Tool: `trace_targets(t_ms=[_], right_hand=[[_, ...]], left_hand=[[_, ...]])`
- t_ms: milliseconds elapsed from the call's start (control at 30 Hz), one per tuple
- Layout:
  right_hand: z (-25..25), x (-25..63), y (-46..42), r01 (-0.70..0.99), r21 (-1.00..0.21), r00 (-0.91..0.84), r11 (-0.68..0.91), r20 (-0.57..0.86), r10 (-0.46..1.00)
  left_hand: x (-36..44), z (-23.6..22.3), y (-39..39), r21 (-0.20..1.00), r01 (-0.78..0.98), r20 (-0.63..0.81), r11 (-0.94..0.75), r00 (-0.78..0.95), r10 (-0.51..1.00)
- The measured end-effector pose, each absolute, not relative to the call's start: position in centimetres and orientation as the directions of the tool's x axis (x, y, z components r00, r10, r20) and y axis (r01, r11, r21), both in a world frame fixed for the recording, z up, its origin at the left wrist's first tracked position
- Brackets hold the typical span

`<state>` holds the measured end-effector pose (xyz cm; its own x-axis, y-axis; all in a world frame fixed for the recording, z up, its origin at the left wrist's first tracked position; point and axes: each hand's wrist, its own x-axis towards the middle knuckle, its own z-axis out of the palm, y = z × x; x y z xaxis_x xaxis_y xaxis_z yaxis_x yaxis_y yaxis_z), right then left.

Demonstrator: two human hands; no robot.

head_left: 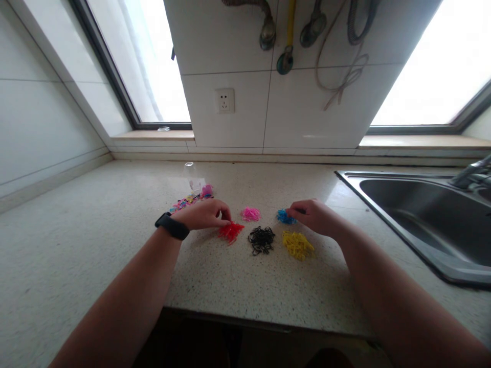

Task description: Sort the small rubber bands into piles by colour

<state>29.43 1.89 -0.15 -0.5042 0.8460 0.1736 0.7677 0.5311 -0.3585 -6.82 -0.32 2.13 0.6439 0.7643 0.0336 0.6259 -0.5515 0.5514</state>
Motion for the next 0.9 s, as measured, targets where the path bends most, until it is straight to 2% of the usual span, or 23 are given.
trace_targets(t_ms=[300,567,900], right_hand=[[0.0,29.4,1.7,0.774,-0.350,-0.501,0.528,0.172,0.848],[0.2,29.3,1.6,0.771,-0.356,-0.500,0.528,0.175,0.848],[0.1,29.3,1.7,0.770,-0.353,-0.501,0.531,0.180,0.847]], left_hand=[[-6.7,2.7,-0.6,0.581,0.611,0.051,-0.537,0.631,0.774],[-7.7,2.9,-0.3,0.526,0.678,0.115,-0.513,0.541,0.833],[-9.5,3.1,0.6,0.510,0.733,0.377,-0.449,0.279,0.883]])
